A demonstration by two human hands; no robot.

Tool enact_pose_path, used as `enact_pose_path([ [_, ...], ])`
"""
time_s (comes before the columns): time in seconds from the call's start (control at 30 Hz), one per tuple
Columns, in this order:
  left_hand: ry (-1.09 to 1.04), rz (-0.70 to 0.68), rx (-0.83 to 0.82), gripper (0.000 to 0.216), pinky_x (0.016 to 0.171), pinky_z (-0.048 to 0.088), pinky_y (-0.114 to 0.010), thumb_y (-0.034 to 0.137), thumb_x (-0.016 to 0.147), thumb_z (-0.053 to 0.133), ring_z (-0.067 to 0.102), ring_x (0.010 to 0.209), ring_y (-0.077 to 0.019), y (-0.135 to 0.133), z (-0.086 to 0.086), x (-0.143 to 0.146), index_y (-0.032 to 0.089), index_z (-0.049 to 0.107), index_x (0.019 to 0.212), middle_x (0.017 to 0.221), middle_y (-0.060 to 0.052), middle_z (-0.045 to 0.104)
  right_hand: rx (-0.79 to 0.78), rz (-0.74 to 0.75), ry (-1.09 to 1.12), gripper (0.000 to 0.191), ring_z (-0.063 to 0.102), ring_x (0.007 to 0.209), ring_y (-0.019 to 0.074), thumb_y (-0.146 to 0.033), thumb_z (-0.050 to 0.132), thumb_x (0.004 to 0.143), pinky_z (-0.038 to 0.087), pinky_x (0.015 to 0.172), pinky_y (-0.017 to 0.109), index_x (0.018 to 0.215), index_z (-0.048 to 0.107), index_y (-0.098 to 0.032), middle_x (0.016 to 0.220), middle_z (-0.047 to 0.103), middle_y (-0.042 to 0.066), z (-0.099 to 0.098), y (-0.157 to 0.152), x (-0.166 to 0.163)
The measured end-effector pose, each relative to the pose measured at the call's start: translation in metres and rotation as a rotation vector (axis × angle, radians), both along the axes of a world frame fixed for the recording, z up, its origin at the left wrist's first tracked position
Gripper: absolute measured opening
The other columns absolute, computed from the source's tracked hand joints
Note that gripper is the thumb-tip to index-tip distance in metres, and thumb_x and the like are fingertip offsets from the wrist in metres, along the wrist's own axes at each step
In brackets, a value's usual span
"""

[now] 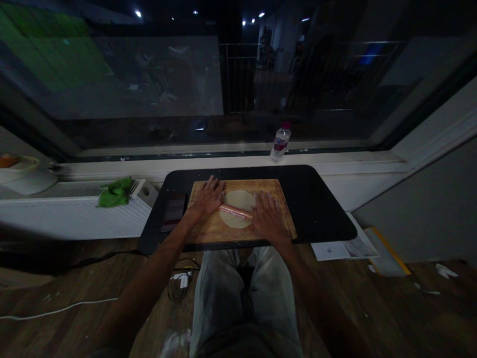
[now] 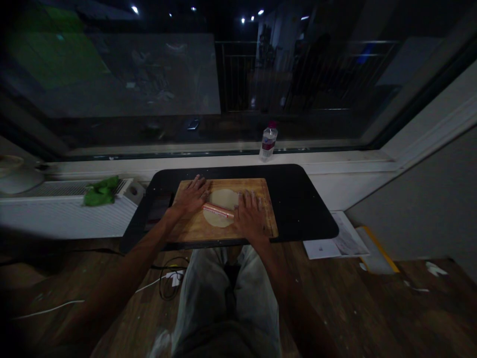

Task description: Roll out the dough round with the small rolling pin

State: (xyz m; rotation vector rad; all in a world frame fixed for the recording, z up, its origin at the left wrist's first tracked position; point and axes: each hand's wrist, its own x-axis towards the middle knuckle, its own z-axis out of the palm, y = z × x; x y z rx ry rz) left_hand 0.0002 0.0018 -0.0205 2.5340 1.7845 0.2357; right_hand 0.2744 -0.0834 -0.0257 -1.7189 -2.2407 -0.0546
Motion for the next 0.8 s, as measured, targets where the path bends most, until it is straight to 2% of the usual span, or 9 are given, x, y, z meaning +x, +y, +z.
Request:
enact_pose_path([
  [0.37,-0.002,-0.019,0.023,0.062,0.142,0.03,-0.055,0.032,0.115,0.04,0.027,0.177,-0.0337,-0.019,0.001,-0.008,0.018,0.051,0.174,0.181,-0.014,0.05,0.099,-0.04,0.051,0.062,0.04,0.168,0.0395,-0.029,0.042,0.114,0.03,0.136,0.062,0.173,0.051,-0.01,0.173,0.058,0.022,-0.003,-0.035,-0.022],
  [0.67,0.006,0.037,0.064,0.062,0.141,0.031,-0.057,0.028,0.113,0.039,0.031,0.176,-0.033,-0.045,0.0,-0.01,0.014,0.053,0.172,0.18,-0.017,0.051,0.101,-0.033,0.029,0.059,0.044,0.166,0.0407,-0.027,0.042,0.115,0.032,0.136,0.062,0.169,0.056,-0.006,0.174,0.056,0.024,0.001,-0.06,-0.034],
  [0.8,-0.009,0.066,0.087,0.061,0.14,0.031,-0.059,0.029,0.114,0.039,0.029,0.177,-0.0349,-0.059,-0.001,-0.013,0.017,0.052,0.172,0.182,-0.015,0.047,0.078,-0.003,0.021,0.058,0.04,0.169,0.041,-0.025,0.045,0.115,0.028,0.139,0.062,0.168,0.056,-0.006,0.176,0.054,0.022,0.001,-0.066,-0.035],
])
